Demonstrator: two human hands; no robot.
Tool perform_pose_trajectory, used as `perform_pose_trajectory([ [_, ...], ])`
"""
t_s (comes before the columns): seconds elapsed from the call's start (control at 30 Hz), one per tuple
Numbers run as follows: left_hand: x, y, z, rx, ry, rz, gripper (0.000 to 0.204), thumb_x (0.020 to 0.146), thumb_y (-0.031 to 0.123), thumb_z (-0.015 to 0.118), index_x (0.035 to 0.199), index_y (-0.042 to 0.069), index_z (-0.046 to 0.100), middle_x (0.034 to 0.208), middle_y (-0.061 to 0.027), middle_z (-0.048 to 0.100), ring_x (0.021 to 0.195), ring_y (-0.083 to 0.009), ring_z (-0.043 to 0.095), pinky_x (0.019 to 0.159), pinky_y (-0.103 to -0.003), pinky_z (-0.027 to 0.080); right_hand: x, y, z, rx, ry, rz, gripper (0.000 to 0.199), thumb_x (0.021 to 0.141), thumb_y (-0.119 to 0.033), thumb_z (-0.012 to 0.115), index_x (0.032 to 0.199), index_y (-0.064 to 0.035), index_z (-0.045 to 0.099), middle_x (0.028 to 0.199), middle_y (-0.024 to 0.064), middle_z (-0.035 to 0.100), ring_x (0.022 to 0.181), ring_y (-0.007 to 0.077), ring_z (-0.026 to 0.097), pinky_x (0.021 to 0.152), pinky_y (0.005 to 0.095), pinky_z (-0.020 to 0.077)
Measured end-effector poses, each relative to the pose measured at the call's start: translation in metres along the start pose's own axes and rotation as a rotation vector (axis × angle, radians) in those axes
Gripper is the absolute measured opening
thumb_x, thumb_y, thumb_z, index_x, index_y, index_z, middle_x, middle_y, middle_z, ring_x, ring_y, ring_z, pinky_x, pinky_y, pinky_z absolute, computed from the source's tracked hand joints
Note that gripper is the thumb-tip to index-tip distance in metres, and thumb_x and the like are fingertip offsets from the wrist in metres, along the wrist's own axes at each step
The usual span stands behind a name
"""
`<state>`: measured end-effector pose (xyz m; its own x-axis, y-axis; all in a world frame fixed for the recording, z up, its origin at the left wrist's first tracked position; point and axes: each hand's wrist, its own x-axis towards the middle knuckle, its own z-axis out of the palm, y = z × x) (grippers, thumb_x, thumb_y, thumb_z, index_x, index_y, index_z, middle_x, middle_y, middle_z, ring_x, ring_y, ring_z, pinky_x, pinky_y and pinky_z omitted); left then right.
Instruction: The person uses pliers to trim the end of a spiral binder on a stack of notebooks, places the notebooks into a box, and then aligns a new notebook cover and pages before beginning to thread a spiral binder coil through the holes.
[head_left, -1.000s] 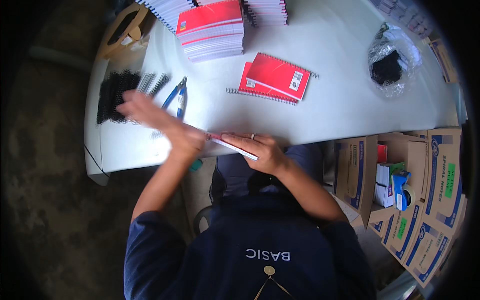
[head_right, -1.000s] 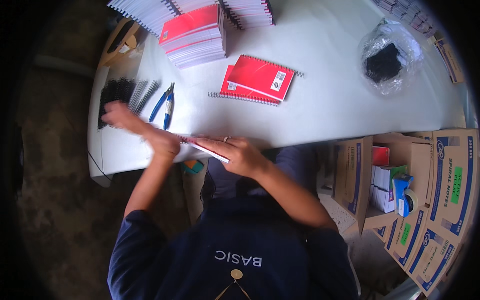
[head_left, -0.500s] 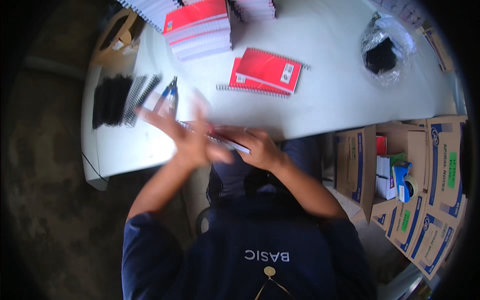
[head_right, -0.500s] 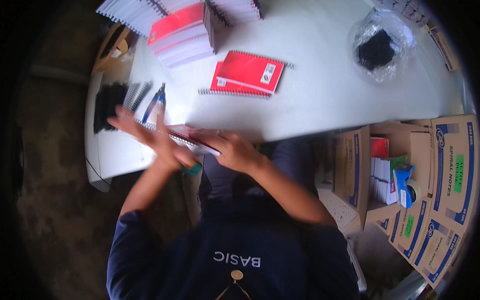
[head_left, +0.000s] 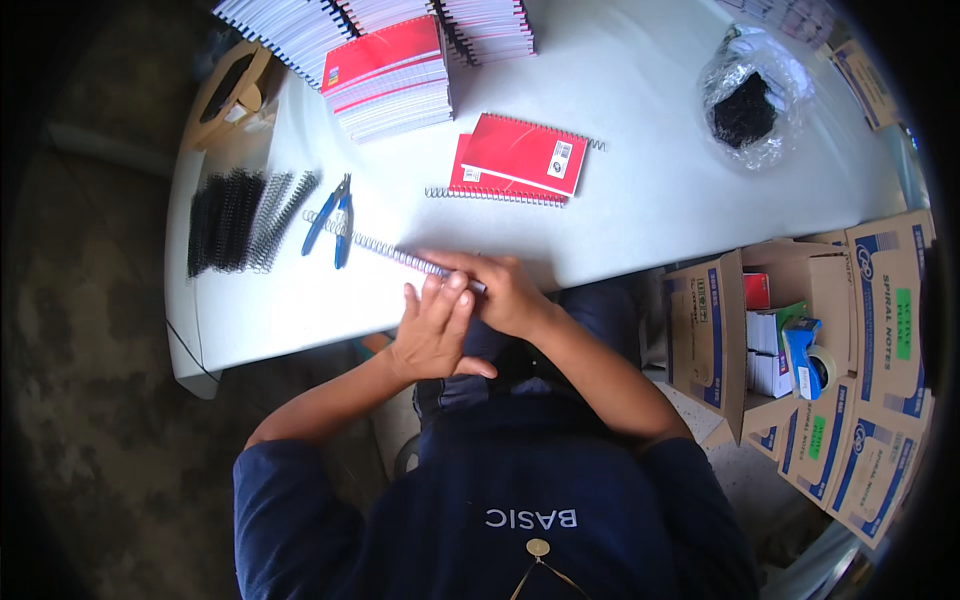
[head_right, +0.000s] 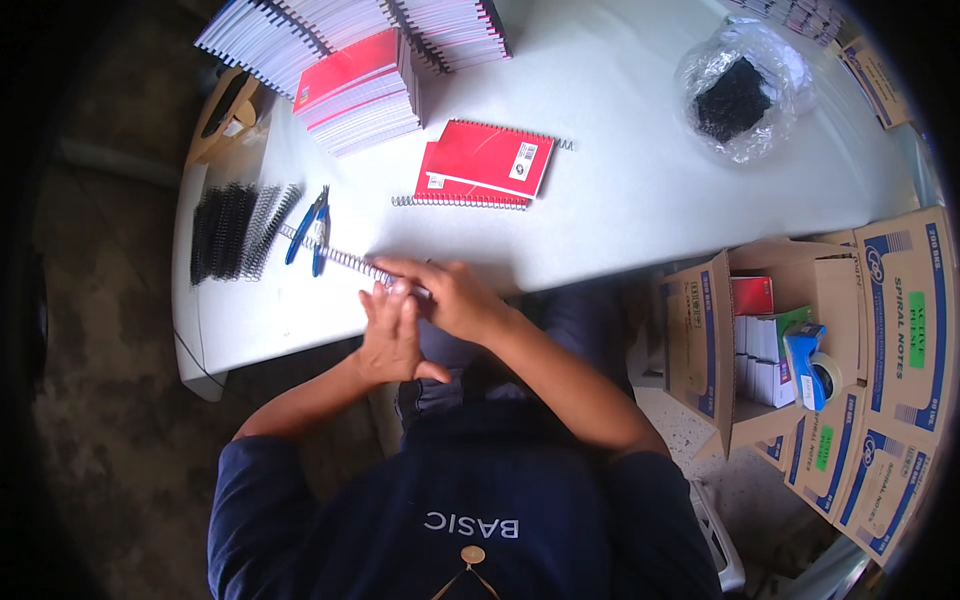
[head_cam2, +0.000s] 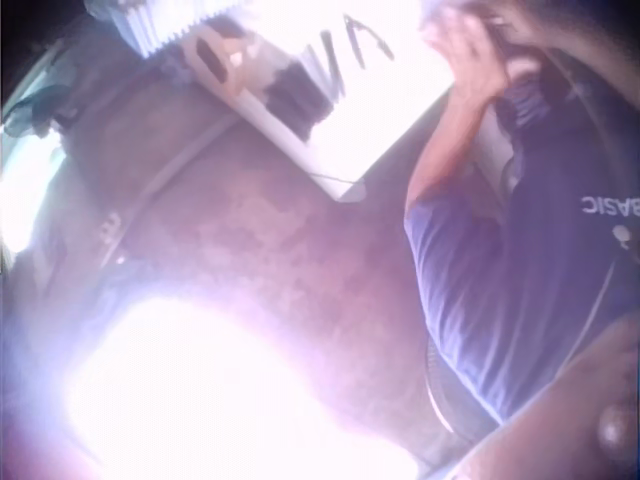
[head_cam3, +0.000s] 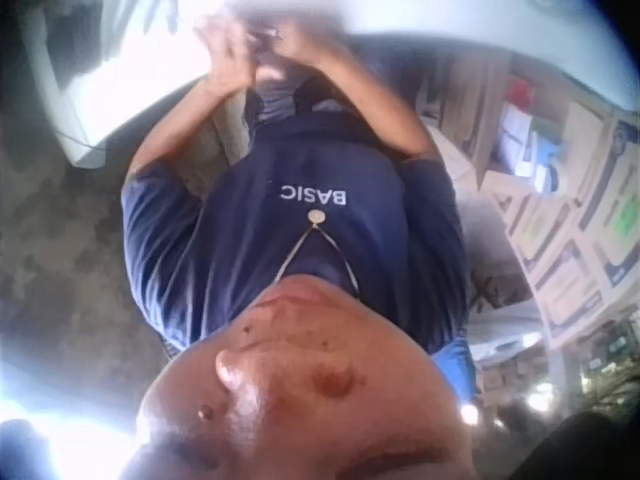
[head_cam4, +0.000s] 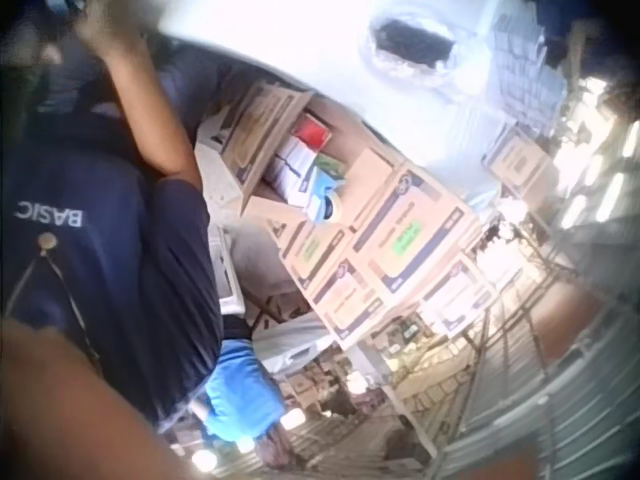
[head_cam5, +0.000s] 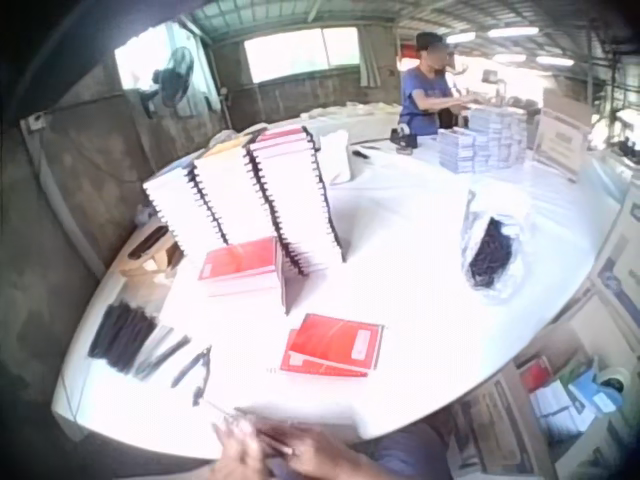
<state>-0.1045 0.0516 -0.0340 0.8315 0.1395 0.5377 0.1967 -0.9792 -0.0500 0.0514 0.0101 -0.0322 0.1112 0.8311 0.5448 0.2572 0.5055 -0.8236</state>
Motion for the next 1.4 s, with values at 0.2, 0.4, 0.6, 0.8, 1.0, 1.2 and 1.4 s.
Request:
perform_pose_trajectory([
  [0.2,0.086,-0.052,-0.018,0.1,0.013,-0.533,0.067,0.088,0.033,0.056,0.141,0.004,0.026,0.141,-0.0251,0.025,0.132,-0.0434,0.022,0.104,-0.059,0.014,0.002,0.002,0.008,-0.548,-0.109,-0.408,0.02,0.08,-0.01,0.06,0.098,-0.0009,0.061,0.092,0.0163,0.067,0.086,0.0281,0.066,0.078,0.0365,0.0532],
  [0.4,0.133,-0.115,0.0,0.462,0.335,-0.343,0.072,0.083,0.037,0.063,0.141,0.012,0.028,0.145,-0.0232,0.019,0.135,-0.0451,0.014,0.104,-0.061,0.01,0.011,-0.024,0.057,-0.47,-0.107,-0.449,0.02,0.075,-0.006,0.059,0.095,-0.0034,0.062,0.084,0.0141,0.065,0.079,0.0231,0.066,0.074,0.0346,0.052],
  [0.6,0.107,-0.088,-0.029,0.216,0.53,-0.241,0.072,0.092,0.046,0.025,0.14,-0.006,0.018,0.147,-0.0248,0.008,0.137,-0.0435,-0.003,0.108,-0.052,-0.001,0.005,0.008,0.005,0.08,0.066,0.158,0.025,0.085,-0.005,0.06,0.11,-0.0024,0.061,0.096,0.0186,0.065,0.082,0.0307,0.066,0.066,0.0334,0.051],
  [0.8,-0.029,-0.012,-0.004,0.032,-0.079,0.02,0.108,0.075,0.08,0.032,0.137,-0.008,0.025,0.142,-0.0311,0.022,0.134,-0.0509,0.008,0.103,-0.063,-0.008,0.002,0.005,0.011,0.028,-0.001,0.12,0.034,0.08,-0.002,0.06,0.114,-0.0052,0.058,0.099,0.0173,0.065,0.088,0.0329,0.065,0.073,0.0359,0.0523],
  [1.0,0.012,-0.045,0.007,0.109,0.116,-0.179,0.108,0.075,0.08,0.028,0.137,-0.008,0.026,0.142,-0.0347,0.016,0.132,-0.0542,0.011,0.103,-0.063,0.001,0.007,0.005,0.008,-0.008,-0.139,0.097,0.041,0.076,-0.002,0.062,0.116,-0.0078,0.058,0.104,0.0163,0.063,0.092,0.0329,0.063,0.075,0.0368,0.0521],
  [1.2,0.036,-0.049,-0.012,0.37,0.238,-0.055,0.113,0.075,0.08,0.031,0.137,-0.013,0.015,0.14,-0.0407,0.007,0.133,-0.0524,0.003,0.101,-0.066,-0.002,0.002,0.018,0.004,0.059,-0.116,0.116,0.042,0.077,-0.007,0.063,0.119,-0.0096,0.054,0.099,0.0177,0.064,0.086,0.0352,0.063,0.071,0.038,0.0508],
  [1.4,-0.044,0.007,0.036,-0.036,-0.012,-0.093,0.105,0.078,0.074,0.038,0.134,-0.014,0.024,0.138,-0.0362,0.023,0.13,-0.0543,0.016,0.1,-0.067,0.001,0.007,0.007,0.007,0.097,-0.072,0.164,0.033,0.083,-0.006,0.059,0.116,-0.0056,0.05,0.098,0.017,0.065,0.09,0.031,0.065,0.074,0.0371,0.0523],
])
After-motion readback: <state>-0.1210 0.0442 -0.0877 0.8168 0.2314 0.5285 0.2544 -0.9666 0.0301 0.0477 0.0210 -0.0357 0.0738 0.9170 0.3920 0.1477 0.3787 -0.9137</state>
